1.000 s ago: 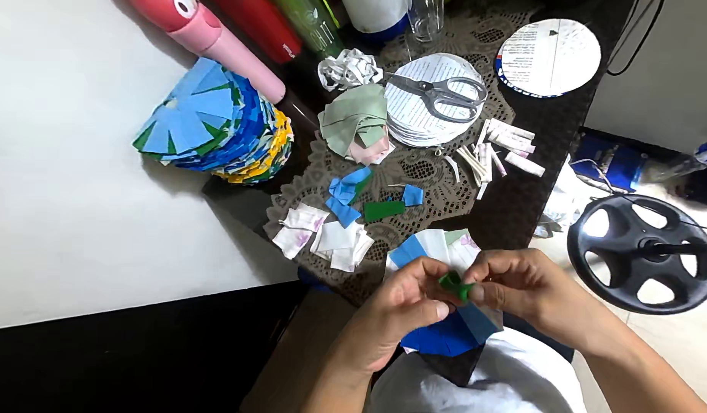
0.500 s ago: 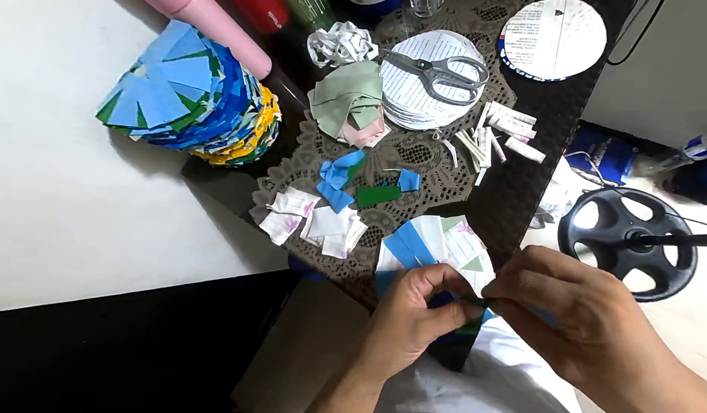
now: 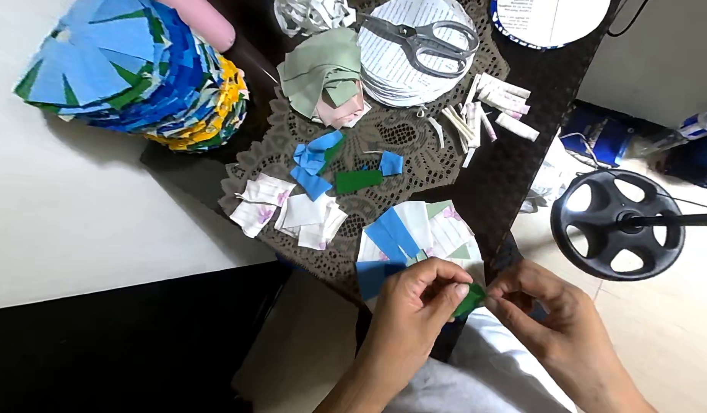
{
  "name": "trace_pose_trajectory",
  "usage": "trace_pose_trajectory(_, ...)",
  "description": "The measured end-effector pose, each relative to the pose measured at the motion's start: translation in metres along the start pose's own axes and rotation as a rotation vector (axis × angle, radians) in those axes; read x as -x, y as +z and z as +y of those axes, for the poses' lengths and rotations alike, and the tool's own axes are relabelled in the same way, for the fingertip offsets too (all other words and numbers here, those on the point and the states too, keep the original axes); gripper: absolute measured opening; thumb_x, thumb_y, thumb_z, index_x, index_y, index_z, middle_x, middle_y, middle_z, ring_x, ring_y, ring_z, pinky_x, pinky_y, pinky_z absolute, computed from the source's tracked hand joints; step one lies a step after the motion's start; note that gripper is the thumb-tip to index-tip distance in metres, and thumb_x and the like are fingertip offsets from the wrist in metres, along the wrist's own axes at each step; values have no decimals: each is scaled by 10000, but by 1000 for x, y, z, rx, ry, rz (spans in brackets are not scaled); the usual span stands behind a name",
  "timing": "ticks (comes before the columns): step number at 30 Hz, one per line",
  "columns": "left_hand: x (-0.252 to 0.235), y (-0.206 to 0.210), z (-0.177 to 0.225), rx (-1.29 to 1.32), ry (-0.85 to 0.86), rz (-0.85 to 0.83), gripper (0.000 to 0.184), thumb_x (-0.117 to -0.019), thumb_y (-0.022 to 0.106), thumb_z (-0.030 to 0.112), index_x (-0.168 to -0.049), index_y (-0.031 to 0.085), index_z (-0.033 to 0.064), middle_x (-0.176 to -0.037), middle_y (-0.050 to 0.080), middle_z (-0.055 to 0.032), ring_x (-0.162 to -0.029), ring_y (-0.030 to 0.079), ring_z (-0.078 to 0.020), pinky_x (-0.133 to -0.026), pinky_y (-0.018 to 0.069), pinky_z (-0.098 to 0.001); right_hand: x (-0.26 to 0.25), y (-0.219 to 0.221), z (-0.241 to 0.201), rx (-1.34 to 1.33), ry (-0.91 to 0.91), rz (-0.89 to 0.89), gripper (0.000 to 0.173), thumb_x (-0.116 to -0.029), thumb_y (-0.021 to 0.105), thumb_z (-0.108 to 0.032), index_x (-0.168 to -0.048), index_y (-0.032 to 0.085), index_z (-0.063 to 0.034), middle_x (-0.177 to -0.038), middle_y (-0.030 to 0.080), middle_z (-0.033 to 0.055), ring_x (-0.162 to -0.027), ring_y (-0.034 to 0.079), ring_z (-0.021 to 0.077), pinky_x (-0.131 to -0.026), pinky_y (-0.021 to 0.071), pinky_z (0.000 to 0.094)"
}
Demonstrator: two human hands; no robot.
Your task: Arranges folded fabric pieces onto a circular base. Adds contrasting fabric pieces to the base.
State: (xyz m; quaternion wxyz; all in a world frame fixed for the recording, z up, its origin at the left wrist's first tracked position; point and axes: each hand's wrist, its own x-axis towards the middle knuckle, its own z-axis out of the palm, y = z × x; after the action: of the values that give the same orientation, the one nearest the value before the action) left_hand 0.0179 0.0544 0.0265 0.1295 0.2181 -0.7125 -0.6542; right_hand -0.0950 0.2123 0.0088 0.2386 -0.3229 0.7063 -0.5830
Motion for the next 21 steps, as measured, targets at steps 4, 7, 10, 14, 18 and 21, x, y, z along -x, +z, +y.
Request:
trace_pose_trajectory(4,0,4,-4,-281,-11,0,101,-959,656,129,-999,722,63,-849,711,39,-689,654,28,-602,554,-124,8,6,14,64,28,68,126,-916,691,-201,-883,749,-94,-868,656,-36,-787,614,-55,-695,518,89)
trace_pose_trajectory(7,-6,6,-4,-460,21,-5,154,-968,607,133,-1013,745,82,-899,710,32,-761,633,40,-685,526,-104,6,8,17,157,12,111,164,-929,675,-241,-892,777,-117,-864,656,-30,-820,608,-35,-706,503,111)
trace_pose_trajectory(10,-12,9,0,-665,70,31,164,-965,599,162,-1008,747,107,-911,718,19,-807,661,12,-727,543,-130,2,11,20,241,-16,137,179,-931,657,-259,-907,782,-132,-859,653,-18,-825,606,6,-709,492,150)
trace_pose_trajectory(14,-22,10,-1,-826,138,58,142,-948,620,174,-983,742,110,-861,714,11,-768,654,-42,-708,534,-179,-1,15,25,325,-39,161,176,-926,654,-258,-900,778,-136,-851,654,2,-820,622,65,-710,513,213)
trace_pose_trajectory(18,-28,12,0,-880,152,47,140,-922,640,166,-999,739,106,-846,714,-2,-745,657,-71,-684,536,-203,-3,16,27,387,-52,174,162,-912,649,-243,-877,764,-133,-841,647,17,-818,616,102,-709,502,246)
trace_pose_trajectory(21,-31,14,1,-920,157,41,145,-916,645,169,-1010,735,105,-848,718,-6,-748,669,-88,-679,545,-220,-3,17,27,415,-52,178,166,-912,649,-254,-870,762,-140,-836,641,17,-823,607,111,-709,487,254)
